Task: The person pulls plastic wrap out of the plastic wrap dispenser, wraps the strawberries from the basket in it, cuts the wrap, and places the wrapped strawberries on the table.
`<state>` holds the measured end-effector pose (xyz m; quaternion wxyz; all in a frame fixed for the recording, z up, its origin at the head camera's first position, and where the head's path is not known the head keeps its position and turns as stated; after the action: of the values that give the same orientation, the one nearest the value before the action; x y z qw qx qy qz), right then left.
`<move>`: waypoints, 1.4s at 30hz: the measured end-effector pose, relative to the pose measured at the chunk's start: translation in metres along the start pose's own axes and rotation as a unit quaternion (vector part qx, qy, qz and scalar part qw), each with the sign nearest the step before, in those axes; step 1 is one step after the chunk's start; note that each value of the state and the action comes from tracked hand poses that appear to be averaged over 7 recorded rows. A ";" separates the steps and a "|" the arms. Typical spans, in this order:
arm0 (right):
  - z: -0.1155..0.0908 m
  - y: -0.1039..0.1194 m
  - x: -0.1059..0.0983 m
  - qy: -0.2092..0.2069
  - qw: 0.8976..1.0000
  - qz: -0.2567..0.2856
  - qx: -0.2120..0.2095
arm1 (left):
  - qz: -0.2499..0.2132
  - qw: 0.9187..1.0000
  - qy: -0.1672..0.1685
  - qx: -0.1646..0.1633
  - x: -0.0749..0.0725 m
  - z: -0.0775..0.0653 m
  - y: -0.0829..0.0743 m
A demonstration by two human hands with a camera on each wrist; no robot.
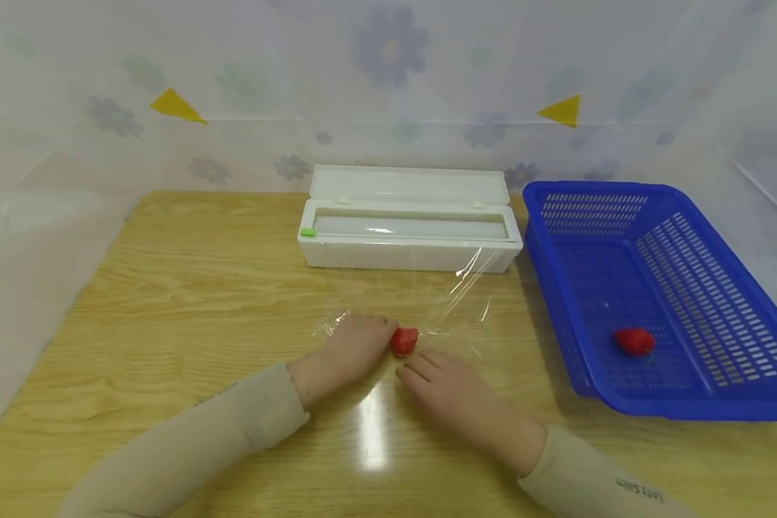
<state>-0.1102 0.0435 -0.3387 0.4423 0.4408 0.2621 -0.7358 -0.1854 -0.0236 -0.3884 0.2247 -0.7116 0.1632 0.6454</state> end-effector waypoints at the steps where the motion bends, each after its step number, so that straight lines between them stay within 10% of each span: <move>1: 0.000 -0.004 0.007 0.021 0.999 -0.008 0.031 | -0.002 1.000 0.000 0.002 0.000 0.000 -0.001; 6: -0.008 -0.037 0.025 0.090 0.979 -0.045 0.176 | -0.018 1.000 0.009 0.009 -0.001 0.000 -0.002; 19: 0.003 -0.078 0.046 0.185 0.950 -0.104 0.231 | -0.037 0.998 0.041 -0.024 0.000 0.001 0.008; 30: 0.005 -0.085 0.050 0.199 0.947 -0.081 0.238 | -0.043 0.999 0.020 -0.005 0.000 0.001 0.010; 36: 0.003 -0.099 0.050 0.189 0.939 0.024 0.287 | -0.070 0.998 -0.007 -0.004 -0.005 0.005 0.013; 42: 0.002 -0.116 0.054 0.197 0.908 0.147 0.338 | -0.146 0.989 0.009 -0.034 -0.004 0.012 0.023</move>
<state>-0.2256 0.0739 -0.3852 0.3089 0.7336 0.0120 -0.6052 -0.2075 -0.0369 -0.3874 0.2908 -0.7405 0.0372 0.6047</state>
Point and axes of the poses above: each hand's wrist, its own z-axis towards the middle knuckle, its own x-axis out of the palm, y = z × x, the point moved 9 cm from there along z, towards the middle knuckle, and after that the axes turned 2 degrees about x, right-handed, at the moved point
